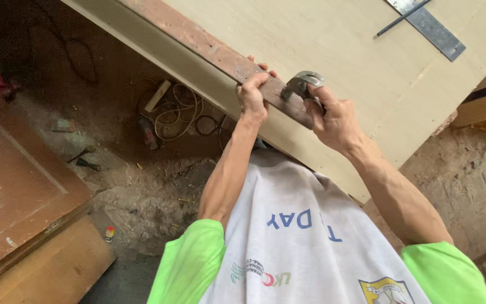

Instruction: The person measures and marks a large wooden board with a square and pencil, then hammers a narrow wooden strip along the board's edge. They use a handheld electric sander to smooth the strip, reposition it, and continue hammering to secure it in place.

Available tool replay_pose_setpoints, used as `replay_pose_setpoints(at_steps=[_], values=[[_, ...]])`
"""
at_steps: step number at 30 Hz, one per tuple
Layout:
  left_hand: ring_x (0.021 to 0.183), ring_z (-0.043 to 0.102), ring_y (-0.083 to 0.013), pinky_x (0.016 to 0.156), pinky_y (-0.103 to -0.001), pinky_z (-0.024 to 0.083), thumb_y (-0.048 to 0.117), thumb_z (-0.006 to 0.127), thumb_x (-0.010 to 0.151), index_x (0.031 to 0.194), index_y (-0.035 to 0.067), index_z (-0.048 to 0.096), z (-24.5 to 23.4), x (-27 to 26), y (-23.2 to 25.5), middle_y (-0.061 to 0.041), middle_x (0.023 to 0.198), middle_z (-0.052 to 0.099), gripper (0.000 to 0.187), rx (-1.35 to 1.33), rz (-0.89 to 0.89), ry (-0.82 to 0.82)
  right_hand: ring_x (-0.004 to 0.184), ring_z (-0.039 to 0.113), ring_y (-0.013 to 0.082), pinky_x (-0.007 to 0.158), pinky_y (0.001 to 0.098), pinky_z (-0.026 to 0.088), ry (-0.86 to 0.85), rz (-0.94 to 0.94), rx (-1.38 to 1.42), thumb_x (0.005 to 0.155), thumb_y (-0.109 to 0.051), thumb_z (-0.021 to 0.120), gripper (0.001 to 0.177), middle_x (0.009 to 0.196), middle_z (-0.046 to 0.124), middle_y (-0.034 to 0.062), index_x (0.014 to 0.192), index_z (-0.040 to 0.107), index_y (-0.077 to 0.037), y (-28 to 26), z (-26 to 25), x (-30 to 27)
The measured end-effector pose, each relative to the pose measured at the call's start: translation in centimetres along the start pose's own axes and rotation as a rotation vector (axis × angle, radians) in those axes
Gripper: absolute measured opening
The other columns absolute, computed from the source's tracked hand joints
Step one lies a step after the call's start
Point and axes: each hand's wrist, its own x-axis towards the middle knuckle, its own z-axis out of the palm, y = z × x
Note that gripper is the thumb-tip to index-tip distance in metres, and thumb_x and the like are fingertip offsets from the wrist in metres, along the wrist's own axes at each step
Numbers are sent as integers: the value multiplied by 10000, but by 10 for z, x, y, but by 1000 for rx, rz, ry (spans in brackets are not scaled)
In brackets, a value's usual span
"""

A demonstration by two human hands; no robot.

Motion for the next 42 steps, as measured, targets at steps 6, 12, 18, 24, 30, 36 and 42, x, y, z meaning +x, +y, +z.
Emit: replay_pose_setpoints(at_steps=[6, 12, 18, 24, 30, 36, 42], values=[[906, 646, -269, 861, -442, 554, -54, 543, 794, 1489, -8, 422, -14, -3, -7, -115, 1069, 609, 707, 36, -15, 71, 579, 616, 75, 503, 227, 485, 375, -40, 382, 1090, 34, 538, 238, 933, 733, 47, 1267, 585, -118, 1, 0, 3], [877, 645, -277, 828, -453, 568, -45, 506, 788, 1509, -2, 408, 6, 6, 10, -127, 1039, 595, 729, 30, 52, -29, 664, 650, 122, 610, 294, 558, 173, -10, 317, 1000, 70, 527, 404, 878, 722, 84, 1367, 616, -74, 14, -2, 17], [864, 639, -248, 804, -432, 561, -37, 500, 782, 1481, -6, 428, 4, -17, -1, -102, 1039, 608, 704, 36, 0, 75, 524, 582, 241, 526, 373, 477, -174, 75, 22, 983, -101, 728, 183, 744, 674, 183, 1165, 720, -87, 21, 0, 12], [797, 551, -269, 850, -478, 540, 6, 540, 811, 1243, -152, 519, -40, -4, -31, -145, 924, 542, 460, 303, 106, 161, 729, 664, 296, 637, 405, 521, 189, -159, -151, 1047, -127, 739, 209, 923, 703, 156, 1252, 697, -109, 62, 7, 60], [943, 321, -519, 1152, -479, 394, 205, 628, 875, 1341, -328, 231, -21, 19, -40, -515, 1066, 224, 812, 729, -72, 357, 935, 669, 347, 743, 487, 534, 212, -92, -375, 1032, -220, 739, 265, 1081, 713, 152, 1291, 742, -162, 95, 27, 110], [1474, 219, -451, 1175, -509, 311, 399, 676, 794, 1528, -59, -60, 48, -17, 15, -380, 1570, 92, 1136, 726, -217, 510, 1096, 688, 395, 926, 497, 538, -83, 245, -101, 1037, -479, 568, 428, 1188, 711, 223, 1299, 707, -171, 30, 51, 30], [1480, 324, -411, 1184, -475, 367, 597, 733, 749, 1574, -37, -122, 58, -37, 61, -317, 1626, 137, 1347, 666, -339, 442, 895, 710, 408, 766, 507, 543, 163, 275, -437, 1039, -461, 533, 423, 1097, 740, 196, 1221, 724, -130, 13, 105, 4]])
